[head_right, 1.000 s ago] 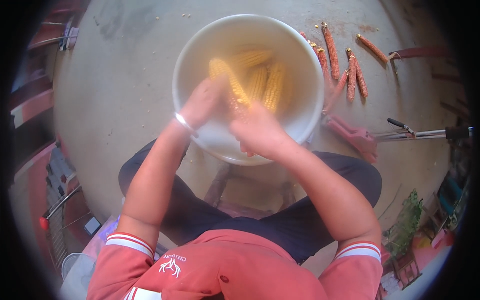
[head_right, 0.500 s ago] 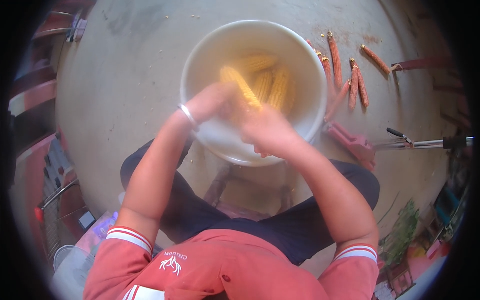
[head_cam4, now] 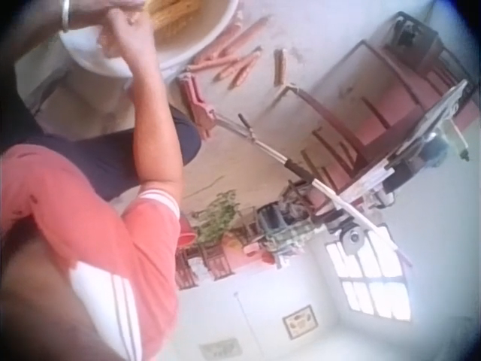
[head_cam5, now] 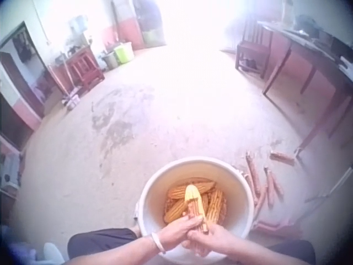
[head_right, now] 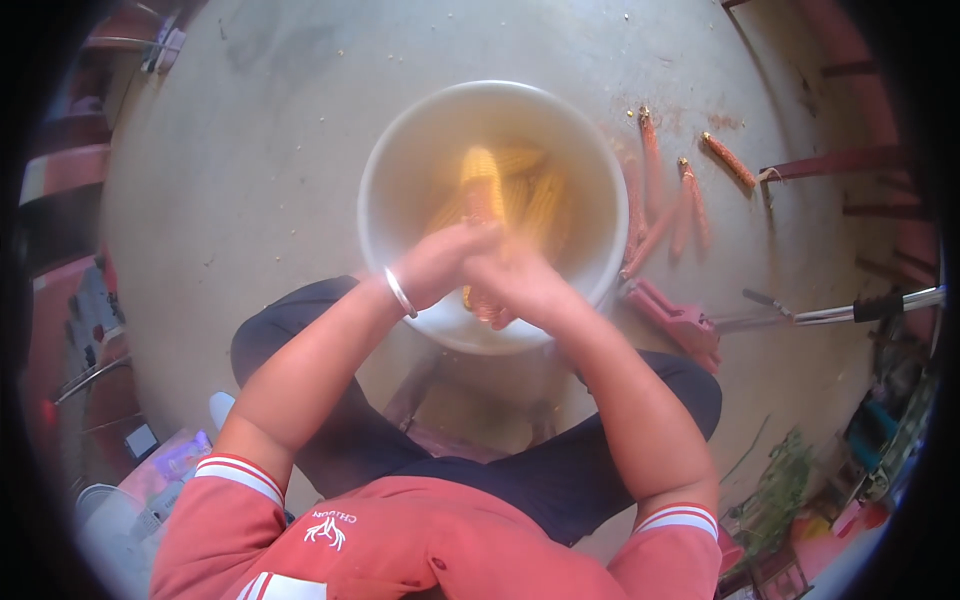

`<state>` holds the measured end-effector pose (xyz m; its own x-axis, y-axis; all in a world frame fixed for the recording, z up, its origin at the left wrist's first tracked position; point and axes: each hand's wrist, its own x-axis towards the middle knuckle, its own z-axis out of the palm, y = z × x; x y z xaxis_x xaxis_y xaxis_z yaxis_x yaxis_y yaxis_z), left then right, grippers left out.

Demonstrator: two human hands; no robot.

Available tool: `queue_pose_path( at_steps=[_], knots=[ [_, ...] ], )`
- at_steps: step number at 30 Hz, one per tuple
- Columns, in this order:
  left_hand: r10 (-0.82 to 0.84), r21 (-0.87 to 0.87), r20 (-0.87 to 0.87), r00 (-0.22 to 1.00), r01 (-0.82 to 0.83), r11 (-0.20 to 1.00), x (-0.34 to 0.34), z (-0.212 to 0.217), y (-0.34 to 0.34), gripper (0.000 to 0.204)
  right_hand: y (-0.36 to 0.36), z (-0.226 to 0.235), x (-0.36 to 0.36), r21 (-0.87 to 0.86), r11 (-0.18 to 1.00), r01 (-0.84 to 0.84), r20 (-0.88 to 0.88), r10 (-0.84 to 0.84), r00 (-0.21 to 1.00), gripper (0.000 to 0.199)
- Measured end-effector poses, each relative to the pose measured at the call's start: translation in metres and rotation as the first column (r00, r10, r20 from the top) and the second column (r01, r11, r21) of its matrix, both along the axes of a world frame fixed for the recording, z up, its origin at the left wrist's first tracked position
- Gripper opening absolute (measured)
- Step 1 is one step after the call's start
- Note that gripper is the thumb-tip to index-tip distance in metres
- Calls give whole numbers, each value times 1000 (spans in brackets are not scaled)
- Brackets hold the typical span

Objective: The person removes kernels from corn cobs by hand into a white bucket. The person handles several cobs one at a time, stripping the kernels and dropping them into the bucket before setting the empty cobs aside on the floor.

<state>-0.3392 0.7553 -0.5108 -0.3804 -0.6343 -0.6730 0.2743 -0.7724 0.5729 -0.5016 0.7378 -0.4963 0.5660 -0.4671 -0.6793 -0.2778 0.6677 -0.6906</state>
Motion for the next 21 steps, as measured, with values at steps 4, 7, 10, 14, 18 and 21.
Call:
queue_pose_path(
  at_steps=[4, 7, 10, 14, 18, 21],
  knots=[
    [93, -128, 39, 995, -87, 988, 3, -18, -1, 28, -25, -1, -21, -266, 930, -255, -286, 176, 942, 45],
    [63, -65, -29, 998, -65, 996, 0, -4, -6, 31, -43, -15, -27, -337, 941, -10, -298, -97, 950, 48],
    [-4, -65, -85, 996, -2, 998, -5, -6, -1, 29, -49, -20, -16, -249, 923, 295, -121, -332, 936, 52],
    [-29, -124, -101, 995, 16, 992, -13, 1, 7, 27, -47, -35, -13, -99, 945, 312, 46, -309, 950, 49],
    [9, -88, -66, 998, -14, 996, -11, -4, 7, 24, -45, -27, -7, -106, 959, 261, 78, -254, 964, 43],
    [-22, -189, -29, 999, 16, 982, -8, -2, 11, 25, -43, -23, -8, -57, 954, 293, 89, -287, 954, 44]
  ],
)
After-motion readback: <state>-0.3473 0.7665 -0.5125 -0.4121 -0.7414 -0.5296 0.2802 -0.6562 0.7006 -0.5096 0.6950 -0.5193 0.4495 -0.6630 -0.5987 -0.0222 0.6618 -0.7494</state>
